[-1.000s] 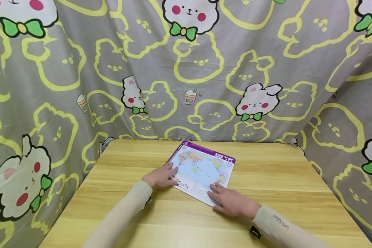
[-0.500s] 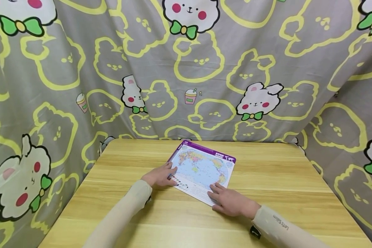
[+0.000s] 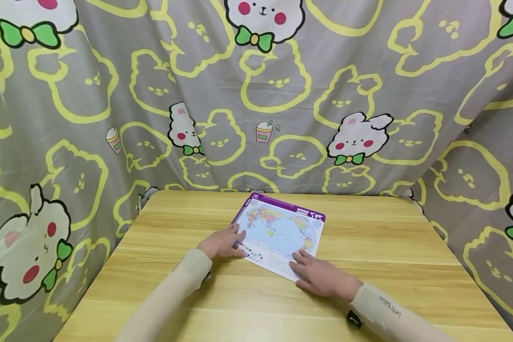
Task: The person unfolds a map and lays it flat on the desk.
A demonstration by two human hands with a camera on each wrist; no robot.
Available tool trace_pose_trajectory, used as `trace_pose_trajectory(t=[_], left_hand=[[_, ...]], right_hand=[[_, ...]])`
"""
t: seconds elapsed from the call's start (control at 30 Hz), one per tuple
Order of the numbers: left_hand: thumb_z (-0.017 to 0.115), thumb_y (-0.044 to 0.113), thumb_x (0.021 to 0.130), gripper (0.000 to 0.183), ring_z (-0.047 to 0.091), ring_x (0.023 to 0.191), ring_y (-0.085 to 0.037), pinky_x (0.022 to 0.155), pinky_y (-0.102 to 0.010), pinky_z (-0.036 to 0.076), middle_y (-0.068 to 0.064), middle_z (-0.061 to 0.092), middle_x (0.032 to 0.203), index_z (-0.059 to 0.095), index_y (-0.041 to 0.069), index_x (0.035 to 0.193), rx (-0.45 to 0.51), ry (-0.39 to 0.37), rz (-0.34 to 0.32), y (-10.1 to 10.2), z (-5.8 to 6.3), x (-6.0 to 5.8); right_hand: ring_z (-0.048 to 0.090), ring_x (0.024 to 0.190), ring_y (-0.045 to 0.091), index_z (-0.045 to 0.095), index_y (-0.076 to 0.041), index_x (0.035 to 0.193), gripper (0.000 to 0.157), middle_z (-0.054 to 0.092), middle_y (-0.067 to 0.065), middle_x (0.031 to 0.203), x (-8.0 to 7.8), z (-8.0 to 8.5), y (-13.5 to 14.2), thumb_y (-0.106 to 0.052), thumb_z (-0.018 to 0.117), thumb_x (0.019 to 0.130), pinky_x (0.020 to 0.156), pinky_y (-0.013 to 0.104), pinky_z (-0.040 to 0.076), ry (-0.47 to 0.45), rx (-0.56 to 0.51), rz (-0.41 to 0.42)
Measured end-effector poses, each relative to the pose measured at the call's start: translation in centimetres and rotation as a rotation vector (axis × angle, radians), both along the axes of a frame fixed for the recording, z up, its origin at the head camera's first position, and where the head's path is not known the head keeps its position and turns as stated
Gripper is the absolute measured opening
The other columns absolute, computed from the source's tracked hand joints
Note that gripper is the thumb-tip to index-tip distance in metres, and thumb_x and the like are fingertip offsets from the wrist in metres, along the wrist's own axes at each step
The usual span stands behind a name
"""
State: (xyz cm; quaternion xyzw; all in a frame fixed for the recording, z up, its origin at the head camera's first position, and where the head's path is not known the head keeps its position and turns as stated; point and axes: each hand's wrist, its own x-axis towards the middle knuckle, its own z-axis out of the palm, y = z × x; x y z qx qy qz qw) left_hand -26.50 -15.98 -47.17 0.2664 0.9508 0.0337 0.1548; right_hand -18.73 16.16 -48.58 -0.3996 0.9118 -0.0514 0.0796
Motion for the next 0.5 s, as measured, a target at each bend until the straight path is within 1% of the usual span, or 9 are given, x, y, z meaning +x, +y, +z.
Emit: trace_pose_trajectory(t=[0.1, 0.3, 0.5], left_hand=[[0.057, 0.055, 0.087, 0.078, 0.019, 0.139, -0.037, 0.109, -0.048, 0.028, -0.023, 0.022, 0.152, 0.036, 0.009, 0.146, -0.008, 0.001, 0.004, 0.11, 0.04, 0.08], [0.056, 0.056, 0.087, 0.078, 0.018, 0.14, -0.037, 0.109, -0.048, 0.028, -0.023, 0.021, 0.152, 0.035, 0.01, 0.147, -0.006, -0.003, 0.011, 0.16, -0.27, 0.11], [0.055, 0.058, 0.088, 0.079, 0.017, 0.14, -0.036, 0.108, -0.048, 0.03, -0.022, 0.02, 0.152, 0.034, 0.012, 0.148, -0.016, -0.001, 0.013, 0.31, -0.24, 0.36]], right_hand=[[0.028, 0.135, 0.04, 0.047, -0.004, 0.139, 0.053, 0.035, 0.021, 0.147, 0.0, -0.01, 0.04, -0.035, 0.052, 0.096, 0.106, 0.048, 0.031, 0.002, -0.014, 0.005], [0.029, 0.134, 0.041, 0.048, -0.003, 0.138, 0.053, 0.036, 0.022, 0.145, 0.03, 0.01, 0.11, -0.034, 0.054, 0.096, 0.106, 0.05, 0.031, 0.013, -0.025, 0.009], [0.031, 0.133, 0.042, 0.048, 0.0, 0.137, 0.055, 0.038, 0.023, 0.144, 0.02, -0.14, 0.3, -0.035, 0.054, 0.095, 0.105, 0.05, 0.033, 0.022, -0.041, 0.008]])
